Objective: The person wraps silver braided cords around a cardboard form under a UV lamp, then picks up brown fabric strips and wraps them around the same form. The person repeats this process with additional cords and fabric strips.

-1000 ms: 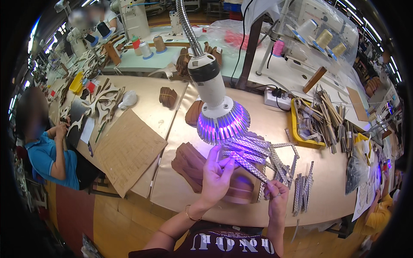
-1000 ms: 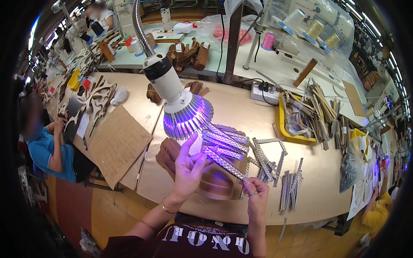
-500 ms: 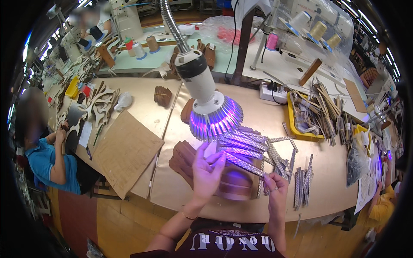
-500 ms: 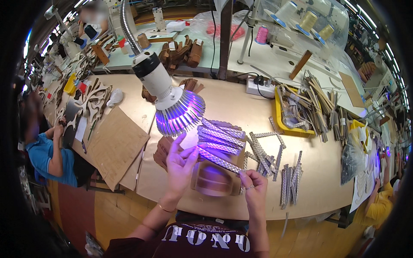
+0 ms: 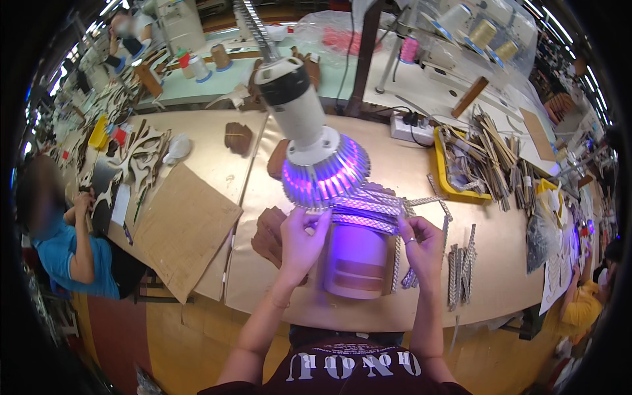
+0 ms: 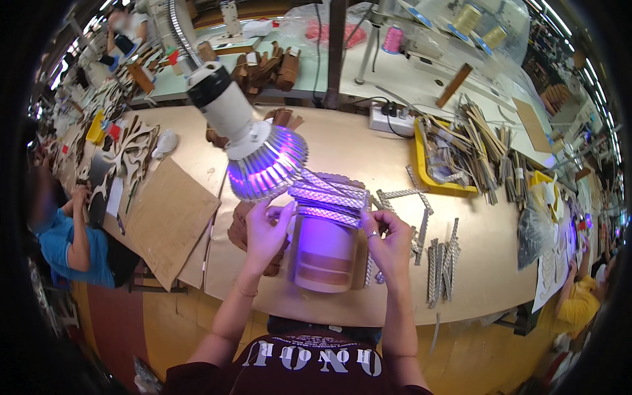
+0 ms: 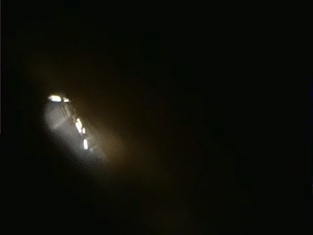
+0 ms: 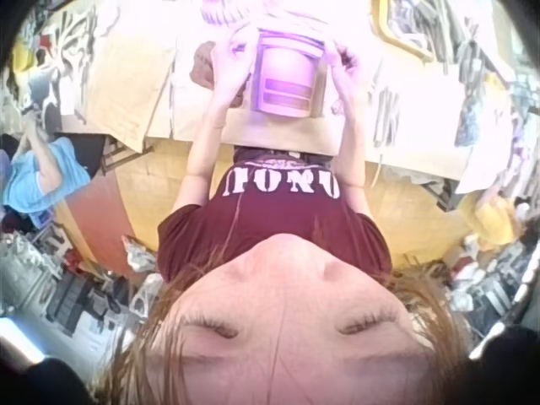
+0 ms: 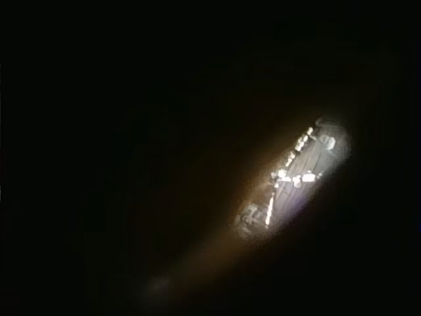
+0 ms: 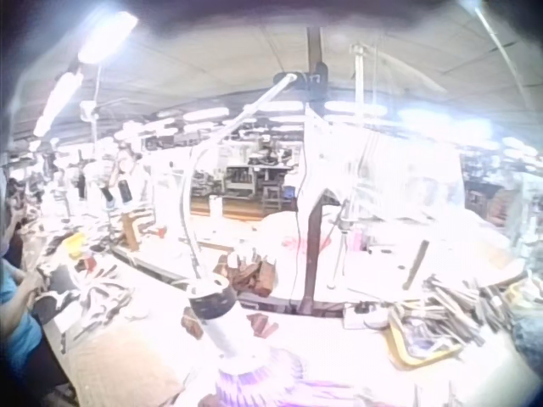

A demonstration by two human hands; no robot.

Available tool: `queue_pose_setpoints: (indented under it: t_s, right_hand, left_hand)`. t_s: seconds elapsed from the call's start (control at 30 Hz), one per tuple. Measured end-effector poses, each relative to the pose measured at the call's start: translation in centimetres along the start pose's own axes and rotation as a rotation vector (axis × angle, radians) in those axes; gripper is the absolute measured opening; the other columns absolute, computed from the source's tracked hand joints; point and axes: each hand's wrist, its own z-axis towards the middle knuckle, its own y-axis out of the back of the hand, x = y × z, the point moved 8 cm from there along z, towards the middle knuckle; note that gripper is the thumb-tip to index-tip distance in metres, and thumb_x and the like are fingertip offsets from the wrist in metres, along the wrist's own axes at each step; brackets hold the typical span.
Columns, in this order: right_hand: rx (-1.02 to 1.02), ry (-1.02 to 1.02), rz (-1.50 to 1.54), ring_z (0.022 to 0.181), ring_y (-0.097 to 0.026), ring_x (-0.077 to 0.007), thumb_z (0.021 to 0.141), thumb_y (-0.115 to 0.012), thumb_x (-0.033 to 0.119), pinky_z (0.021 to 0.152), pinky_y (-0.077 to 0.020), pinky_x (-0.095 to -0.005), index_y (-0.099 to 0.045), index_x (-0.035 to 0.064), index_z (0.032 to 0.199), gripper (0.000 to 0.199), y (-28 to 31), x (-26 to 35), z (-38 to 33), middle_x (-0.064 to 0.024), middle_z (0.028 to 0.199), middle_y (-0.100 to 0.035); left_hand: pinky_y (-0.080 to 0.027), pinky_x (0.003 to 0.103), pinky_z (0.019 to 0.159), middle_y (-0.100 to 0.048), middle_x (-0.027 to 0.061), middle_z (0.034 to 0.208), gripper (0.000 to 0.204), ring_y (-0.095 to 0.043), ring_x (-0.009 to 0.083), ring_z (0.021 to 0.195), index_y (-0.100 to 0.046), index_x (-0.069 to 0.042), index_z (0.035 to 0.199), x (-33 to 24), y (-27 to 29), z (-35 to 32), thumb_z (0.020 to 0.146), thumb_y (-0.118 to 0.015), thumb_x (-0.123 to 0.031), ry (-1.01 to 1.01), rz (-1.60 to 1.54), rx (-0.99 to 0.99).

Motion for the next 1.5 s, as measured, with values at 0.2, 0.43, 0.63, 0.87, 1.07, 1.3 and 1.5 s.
queue_pose_setpoints:
  t_s: [0.2,0.43,0.63,0.87,1.07,1.3,1.5]
  right_hand:
    - [0.006,-0.009,-0.01,0.065,-0.051,-0.0035,0.09,-0.069,0.013,0.062,-0.0413,-0.0203,-0.067,-0.0001,0.086,0.014,0.6,-0.8,-2.3,0.0023,0.072,-0.062]
    - [0.026,-0.119,0.047,0.067,-0.053,-0.0035,0.09,-0.068,0.011,0.062,-0.0428,-0.0207,-0.066,-0.0011,0.087,0.013,0.8,-2.1,-4.8,0.0017,0.072,-0.062]
    - [0.0,-0.084,0.097,0.061,-0.048,-0.0039,0.09,-0.068,0.013,0.055,-0.0395,-0.0211,-0.067,-0.0028,0.088,0.016,1.5,-2.5,-5.5,0.0016,0.066,-0.059]
    - [-0.026,-0.051,0.078,0.06,-0.048,-0.0042,0.09,-0.068,0.012,0.055,-0.0391,-0.0214,-0.066,-0.0029,0.088,0.015,2.1,-1.9,-5.5,0.0012,0.066,-0.058]
    - [0.006,-0.023,0.096,0.062,-0.048,-0.0041,0.091,-0.067,0.012,0.056,-0.0392,-0.0211,-0.066,-0.0037,0.09,0.016,0.9,-1.2,-5.5,0.0007,0.067,-0.059]
    - [-0.006,-0.098,0.188,0.065,-0.049,-0.0023,0.092,-0.065,0.014,0.057,-0.0383,-0.0192,-0.066,-0.0024,0.098,0.017,-0.8,-2.5,-4.4,0.0019,0.072,-0.06]
    - [0.009,-0.066,0.279,0.066,-0.05,-0.0024,0.093,-0.064,0.014,0.058,-0.0391,-0.0188,-0.068,-0.0026,0.095,0.017,-0.7,-2.3,-3.3,0.0032,0.072,-0.06]
  left_hand:
    - [-0.049,0.026,0.064,-0.066,0.0118,0.092,0.032,-0.063,0.0126,0.073,-0.057,0.005,0.114,-2.3,0.9,-3.2,0.086,-0.068,-0.004,-0.233,-0.016,-0.121]
    - [-0.051,0.029,0.071,-0.062,0.0152,0.116,0.034,-0.065,0.0151,0.079,-0.062,0.001,0.117,-2.9,-0.3,-2.9,0.085,-0.07,-0.004,-0.279,0.042,-0.065]
    - [-0.051,0.031,0.078,-0.059,0.0145,0.125,0.022,-0.065,0.0174,0.084,-0.071,-0.003,0.105,-3.8,-2.3,-3.4,0.083,-0.071,-0.003,-0.286,0.149,0.031]
    - [-0.049,0.031,0.073,-0.058,0.0114,0.12,0.027,-0.058,0.0178,0.078,-0.072,-0.007,0.108,-5.8,-3.3,-4.2,0.082,-0.071,-0.002,-0.443,0.242,0.14]
    - [-0.045,0.03,0.067,-0.058,0.0079,0.114,0.028,-0.05,0.0164,0.074,-0.072,-0.009,0.11,-7.0,-4.8,-4.3,0.082,-0.071,-0.004,-0.574,0.29,0.222]
    - [-0.046,0.033,0.071,-0.057,0.0106,0.113,0.034,-0.051,0.0206,0.075,-0.068,-0.007,0.115,-7.2,-5.5,-4.7,0.082,-0.07,-0.003,-0.604,0.311,0.276]
    - [-0.048,0.032,0.07,-0.059,0.0119,0.116,0.033,-0.053,0.0186,0.076,-0.068,-0.006,0.114,-7.9,-4.4,-5.1,0.081,-0.069,0.0,-0.563,0.232,0.23]
